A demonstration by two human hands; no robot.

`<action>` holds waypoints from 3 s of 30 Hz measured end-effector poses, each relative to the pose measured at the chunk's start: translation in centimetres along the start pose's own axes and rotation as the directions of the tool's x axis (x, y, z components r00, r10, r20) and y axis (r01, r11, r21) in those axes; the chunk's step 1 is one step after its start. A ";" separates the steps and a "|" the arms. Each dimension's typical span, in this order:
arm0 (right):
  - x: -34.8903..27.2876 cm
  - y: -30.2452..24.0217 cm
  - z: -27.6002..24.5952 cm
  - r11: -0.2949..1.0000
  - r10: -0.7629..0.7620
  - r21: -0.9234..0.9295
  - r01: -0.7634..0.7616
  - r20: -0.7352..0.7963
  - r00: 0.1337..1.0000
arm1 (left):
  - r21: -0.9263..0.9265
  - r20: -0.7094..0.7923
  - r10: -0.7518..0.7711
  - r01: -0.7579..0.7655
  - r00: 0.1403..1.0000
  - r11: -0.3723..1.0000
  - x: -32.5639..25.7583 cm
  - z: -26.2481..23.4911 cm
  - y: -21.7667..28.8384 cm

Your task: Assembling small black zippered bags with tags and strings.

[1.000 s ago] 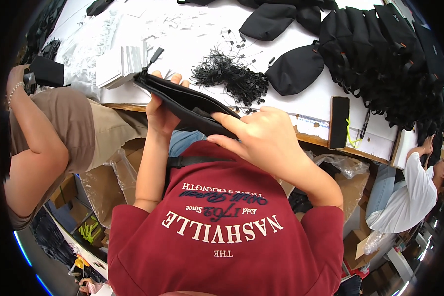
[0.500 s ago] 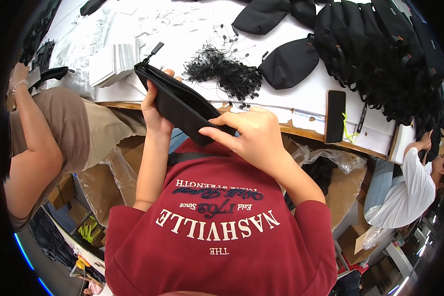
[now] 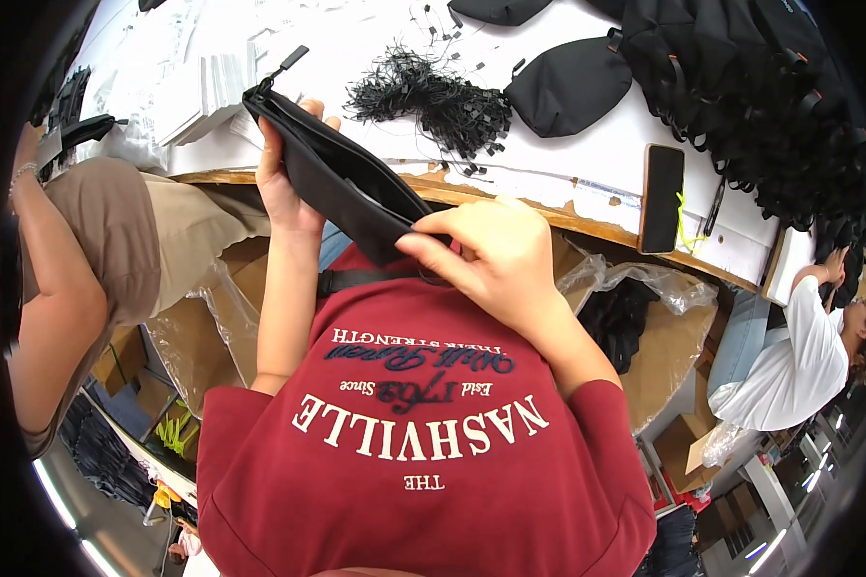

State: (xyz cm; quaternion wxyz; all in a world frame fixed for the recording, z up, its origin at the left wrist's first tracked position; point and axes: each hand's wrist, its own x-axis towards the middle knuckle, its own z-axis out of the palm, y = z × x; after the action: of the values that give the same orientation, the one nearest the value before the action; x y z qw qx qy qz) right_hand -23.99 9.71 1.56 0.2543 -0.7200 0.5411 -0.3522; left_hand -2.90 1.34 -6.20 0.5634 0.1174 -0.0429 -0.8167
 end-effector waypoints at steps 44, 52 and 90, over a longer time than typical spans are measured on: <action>5.3 -0.9 -2.6 0.990 -0.031 0.139 0.000 0.221 0.975 | 0.379 -0.379 0.155 0.000 0.912 0.925 3.8 4.7 2.7; 4.4 4.2 -1.8 -0.042 0.422 0.721 -0.691 0.640 0.642 | 0.904 0.407 0.148 -0.420 0.901 0.072 -0.6 4.5 3.6; 11.4 8.0 -32.8 0.667 -0.485 -0.643 -0.377 -0.758 0.436 | 0.528 0.341 0.391 0.170 0.855 -0.832 2.5 1.0 12.7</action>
State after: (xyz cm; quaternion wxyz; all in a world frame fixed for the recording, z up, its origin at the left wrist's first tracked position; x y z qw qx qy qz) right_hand -52.55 -2.98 18.65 -0.4033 -0.4717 0.6540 -0.4326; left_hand 7.54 -5.64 -3.08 0.2191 0.6668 -0.7120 -0.0189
